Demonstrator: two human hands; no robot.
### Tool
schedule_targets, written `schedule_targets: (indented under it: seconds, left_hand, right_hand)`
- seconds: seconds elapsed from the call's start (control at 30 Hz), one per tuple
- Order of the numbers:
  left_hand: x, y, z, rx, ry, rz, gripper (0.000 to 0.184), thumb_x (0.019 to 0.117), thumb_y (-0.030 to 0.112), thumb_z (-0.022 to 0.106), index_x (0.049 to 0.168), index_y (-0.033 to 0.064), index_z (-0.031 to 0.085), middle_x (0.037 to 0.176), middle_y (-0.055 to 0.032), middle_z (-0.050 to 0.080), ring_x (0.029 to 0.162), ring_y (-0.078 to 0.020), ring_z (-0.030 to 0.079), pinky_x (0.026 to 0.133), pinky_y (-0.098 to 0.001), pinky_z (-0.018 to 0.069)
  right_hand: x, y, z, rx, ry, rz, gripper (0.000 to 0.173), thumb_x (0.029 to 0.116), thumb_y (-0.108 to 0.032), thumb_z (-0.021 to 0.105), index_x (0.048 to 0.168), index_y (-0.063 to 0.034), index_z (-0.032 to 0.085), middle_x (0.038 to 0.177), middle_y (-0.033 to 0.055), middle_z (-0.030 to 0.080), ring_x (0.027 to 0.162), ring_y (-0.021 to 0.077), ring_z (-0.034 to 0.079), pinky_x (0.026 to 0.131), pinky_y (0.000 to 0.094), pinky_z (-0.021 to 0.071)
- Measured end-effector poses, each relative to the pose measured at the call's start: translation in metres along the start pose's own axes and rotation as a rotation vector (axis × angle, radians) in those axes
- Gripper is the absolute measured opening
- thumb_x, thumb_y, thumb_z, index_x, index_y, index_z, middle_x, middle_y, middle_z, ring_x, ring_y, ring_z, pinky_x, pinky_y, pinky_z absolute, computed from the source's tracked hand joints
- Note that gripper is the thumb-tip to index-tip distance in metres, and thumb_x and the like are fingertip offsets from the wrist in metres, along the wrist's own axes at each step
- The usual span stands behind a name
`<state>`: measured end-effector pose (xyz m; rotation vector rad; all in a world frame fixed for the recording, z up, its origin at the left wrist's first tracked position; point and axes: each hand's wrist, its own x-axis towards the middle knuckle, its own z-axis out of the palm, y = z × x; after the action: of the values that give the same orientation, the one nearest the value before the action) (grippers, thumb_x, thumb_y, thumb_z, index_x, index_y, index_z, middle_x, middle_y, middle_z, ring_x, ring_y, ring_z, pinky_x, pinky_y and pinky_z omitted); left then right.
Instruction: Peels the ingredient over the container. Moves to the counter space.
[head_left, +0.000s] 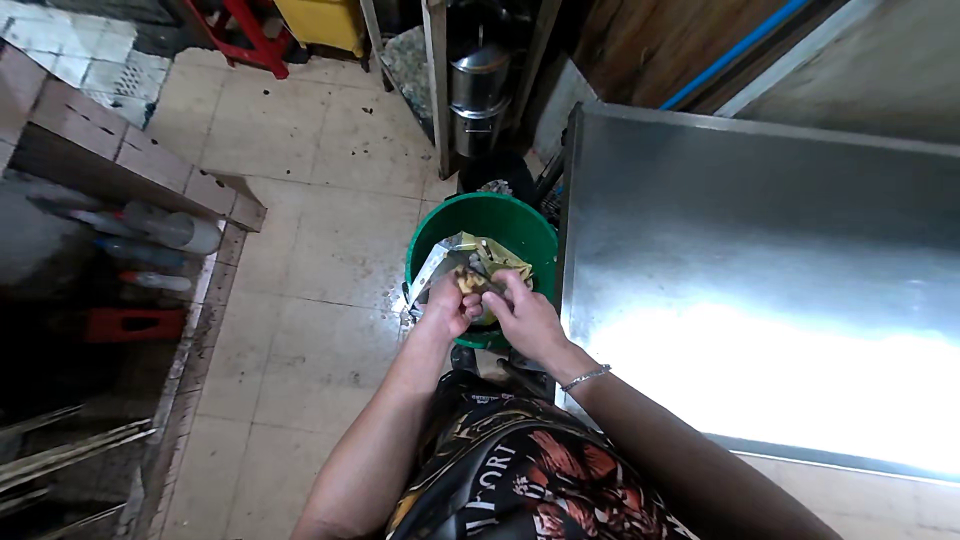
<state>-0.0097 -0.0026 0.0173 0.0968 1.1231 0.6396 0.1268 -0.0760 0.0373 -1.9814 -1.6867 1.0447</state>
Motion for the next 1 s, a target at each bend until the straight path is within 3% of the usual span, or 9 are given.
schedule_targets:
  seconds: [0.1, 0.2, 0.27, 0.47, 0.6, 0.67, 0.77, 0.9, 1.0]
  left_hand:
    - [0.000, -0.006, -0.001, -0.105, -0.013, 0.055, 0.032, 0.1092, 0.031, 0.041, 0.091, 0.0117, 0.058, 0.066, -0.0021, 0.058, 0.053, -0.0104, 0.057, 0.047, -0.0243, 0.0488]
    - [-0.004, -0.006, 0.006, 0.000, 0.003, 0.070, 0.038, 0.1118, 0.036, 0.031, 0.094, 0.0119, 0.054, 0.062, 0.0000, 0.050, 0.040, -0.0055, 0.039, 0.036, -0.0183, 0.0325]
    - [-0.006, -0.004, 0.007, 0.038, -0.014, 0.068, 0.037, 0.1124, 0.037, 0.030, 0.104, 0.0105, 0.054, 0.074, -0.0041, 0.059, 0.040, -0.0058, 0.039, 0.035, -0.0176, 0.0317]
    - [0.009, -0.011, -0.003, 0.081, 0.012, 0.278, 0.041, 0.1110, 0.041, 0.040, 0.092, 0.0102, 0.058, 0.070, -0.0021, 0.060, 0.061, -0.0130, 0.060, 0.059, -0.0304, 0.0544]
    - [0.005, -0.008, 0.000, 0.113, 0.019, 0.218, 0.043, 0.1131, 0.041, 0.029, 0.105, 0.0073, 0.055, 0.073, -0.0073, 0.062, 0.045, -0.0109, 0.047, 0.040, -0.0234, 0.0400]
    - [0.007, -0.007, 0.002, 0.099, 0.027, 0.233, 0.042, 0.1132, 0.039, 0.030, 0.105, 0.0071, 0.056, 0.074, -0.0065, 0.061, 0.047, -0.0110, 0.049, 0.042, -0.0240, 0.0422]
    - [0.010, -0.013, -0.002, 0.028, 0.053, 0.288, 0.033, 0.1114, 0.032, 0.040, 0.095, 0.0103, 0.059, 0.072, -0.0022, 0.062, 0.061, -0.0125, 0.060, 0.058, -0.0295, 0.0539]
    - [0.003, -0.010, 0.003, 0.028, 0.051, 0.186, 0.038, 0.1131, 0.038, 0.032, 0.111, 0.0073, 0.054, 0.075, -0.0077, 0.061, 0.044, -0.0100, 0.047, 0.039, -0.0222, 0.0392]
    - [0.006, -0.012, 0.004, 0.016, 0.071, 0.240, 0.037, 0.1125, 0.035, 0.034, 0.101, 0.0089, 0.057, 0.069, -0.0029, 0.058, 0.050, -0.0098, 0.051, 0.046, -0.0244, 0.0449]
  right_hand:
    - [-0.008, -0.007, 0.003, -0.106, 0.013, -0.108, 0.047, 0.1063, -0.048, 0.050, 0.142, -0.0189, 0.055, 0.086, 0.0116, 0.072, 0.076, 0.0340, 0.071, 0.069, 0.0573, 0.0564]
    - [0.007, 0.006, 0.003, -0.062, 0.040, 0.004, 0.045, 0.1079, -0.045, 0.047, 0.143, -0.0178, 0.054, 0.088, 0.0138, 0.073, 0.080, 0.0371, 0.072, 0.071, 0.0606, 0.0561]
    - [0.021, 0.019, 0.000, 0.010, 0.033, 0.148, 0.045, 0.1087, -0.045, 0.046, 0.144, -0.0178, 0.051, 0.086, 0.0161, 0.069, 0.079, 0.0384, 0.069, 0.072, 0.0616, 0.0545]
    - [-0.001, -0.011, 0.001, -0.070, 0.006, -0.087, 0.044, 0.1076, -0.046, 0.047, 0.141, -0.0179, 0.054, 0.083, 0.0110, 0.071, 0.075, 0.0342, 0.071, 0.068, 0.0585, 0.0563]
    - [0.023, 0.011, -0.001, -0.026, 0.012, 0.108, 0.045, 0.1089, -0.046, 0.045, 0.144, -0.0189, 0.052, 0.088, 0.0159, 0.070, 0.082, 0.0391, 0.070, 0.073, 0.0618, 0.0546]
    - [0.021, 0.007, -0.001, -0.016, 0.025, 0.085, 0.044, 0.1086, -0.047, 0.045, 0.142, -0.0190, 0.052, 0.087, 0.0129, 0.071, 0.080, 0.0360, 0.070, 0.072, 0.0604, 0.0552]
    - [0.001, -0.005, 0.007, -0.066, 0.049, -0.107, 0.045, 0.1079, -0.045, 0.046, 0.142, -0.0175, 0.054, 0.085, 0.0099, 0.073, 0.075, 0.0332, 0.072, 0.068, 0.0581, 0.0568]
    - [0.019, 0.013, 0.006, -0.038, 0.069, 0.051, 0.045, 0.1093, -0.045, 0.044, 0.143, -0.0167, 0.052, 0.084, 0.0148, 0.070, 0.077, 0.0380, 0.070, 0.070, 0.0609, 0.0545]
    - [0.010, 0.005, 0.007, -0.043, 0.070, -0.032, 0.042, 0.1083, -0.043, 0.046, 0.141, -0.0168, 0.054, 0.087, 0.0090, 0.074, 0.078, 0.0323, 0.072, 0.071, 0.0583, 0.0569]
